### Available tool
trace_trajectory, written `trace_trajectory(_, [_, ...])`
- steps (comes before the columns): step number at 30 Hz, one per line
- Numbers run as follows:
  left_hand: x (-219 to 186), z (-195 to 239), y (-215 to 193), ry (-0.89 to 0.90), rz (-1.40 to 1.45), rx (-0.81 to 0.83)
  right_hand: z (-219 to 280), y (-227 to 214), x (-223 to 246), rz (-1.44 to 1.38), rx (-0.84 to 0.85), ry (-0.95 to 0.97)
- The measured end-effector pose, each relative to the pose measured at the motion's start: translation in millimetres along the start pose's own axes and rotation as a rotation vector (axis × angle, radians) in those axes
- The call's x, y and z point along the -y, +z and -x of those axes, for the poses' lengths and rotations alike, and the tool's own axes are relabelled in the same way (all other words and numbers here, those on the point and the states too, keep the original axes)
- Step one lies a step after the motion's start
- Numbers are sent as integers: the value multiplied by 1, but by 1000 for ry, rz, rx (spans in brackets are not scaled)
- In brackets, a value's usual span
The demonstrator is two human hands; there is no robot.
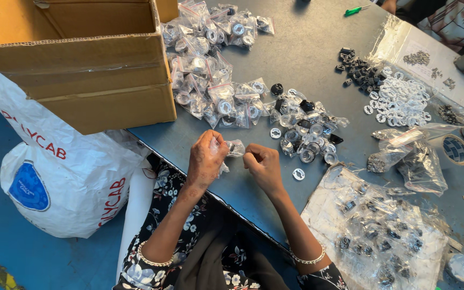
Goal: The person sits at a workbench and repeatedly picks small metal hardware pieces, places them into clear plastic bags, and sets the filled bags aside. The person also moves a cardboard box and a large white sack on the floor to clear space.
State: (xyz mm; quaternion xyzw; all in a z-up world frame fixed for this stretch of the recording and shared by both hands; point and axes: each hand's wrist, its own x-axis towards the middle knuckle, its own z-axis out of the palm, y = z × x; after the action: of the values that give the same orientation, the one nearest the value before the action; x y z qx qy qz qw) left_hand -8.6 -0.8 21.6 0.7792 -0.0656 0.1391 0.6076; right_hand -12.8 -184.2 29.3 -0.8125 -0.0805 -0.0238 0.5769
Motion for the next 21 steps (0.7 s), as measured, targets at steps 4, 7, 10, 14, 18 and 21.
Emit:
trace_trajectory(4, [-16, 2, 4, -121, -81, 66, 0, 2, 1, 12, 23, -44])
trace_trajectory(7, [-25, 1, 2, -198, -137, 110, 3, -1, -3, 51, 32, -179])
trace_trajectory(10, [-31, -4, -4, -170, -131, 109, 1, -2, -7, 147, -47, -113])
trace_trajectory(14, [-30, -7, -6, -197, 42, 105, -10, -4, -10, -294, -3, 126])
trace_trajectory(18, [-12, -12, -9, -235, 430, 169, -17, -14, -13, -700, 172, 347])
trace_trajectory(21, [4, -15, -7, -218, 571, 206, -16, -17, -23, -899, 222, 299])
